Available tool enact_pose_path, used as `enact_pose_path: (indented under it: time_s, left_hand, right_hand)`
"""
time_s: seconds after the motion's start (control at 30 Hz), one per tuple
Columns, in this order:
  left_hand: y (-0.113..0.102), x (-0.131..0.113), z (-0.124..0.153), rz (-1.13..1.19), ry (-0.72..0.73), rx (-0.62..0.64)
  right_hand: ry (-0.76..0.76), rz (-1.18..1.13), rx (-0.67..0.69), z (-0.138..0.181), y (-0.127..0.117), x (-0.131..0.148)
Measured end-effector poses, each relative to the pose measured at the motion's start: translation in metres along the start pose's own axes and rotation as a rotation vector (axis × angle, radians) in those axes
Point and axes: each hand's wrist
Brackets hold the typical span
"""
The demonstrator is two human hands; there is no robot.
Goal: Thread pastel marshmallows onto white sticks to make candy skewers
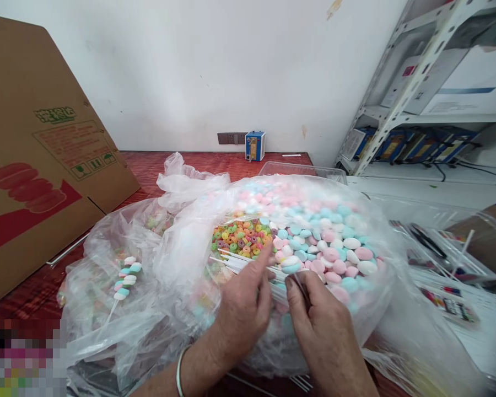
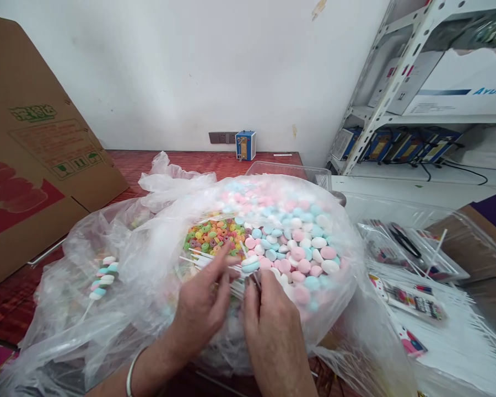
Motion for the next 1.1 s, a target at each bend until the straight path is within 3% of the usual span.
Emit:
enact_pose_path:
  time_s: [0.1,0.2,0.37,0.53,0.77,0.93,1.1]
  left_hand:
    - [-0.016,0.025,-0.024,-0.27,-0.016,-0.136]
    - [-0.026,0.048,-0.044,-0.432,-0.075,-0.071]
    - [-0.03,0.051,-0.049,-0.253,-0.186,-0.082]
    - [-0.033,0.037,-0.044,-0.082,-0.323,-0.03]
    - [-0.032,0.038,-0.043,0.123,-0.461,0.019]
    - [-0.027,0.035,-0.042,0.143,-0.436,0.04]
    - [-0.023,0.034,-0.039,0.074,-0.275,0.069]
  right_hand:
    - [-0.086,0.192,-0.031,-0.007,-0.001,0.002]
    - [-0.123,0.423,0.067,-0.01,0.005,0.007]
    - [-0.089,0.579,0.192,-0.016,0.014,0.023]
    - [-0.071,0.599,0.283,-0.021,0.012,0.029]
    - [-0.064,0.574,0.299,-0.017,0.009,0.028]
    - [-0.038,0.523,0.287,-0.015,0.011,0.027]
    - [-0.018,0.331,0.218,-0.017,0.019,0.021]
Point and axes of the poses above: each hand's wrist, its own z-axis away from the middle knuckle, its own y-axis out of the palm, x = y × z, and after that the axes turned 1 degree about z, right-handed
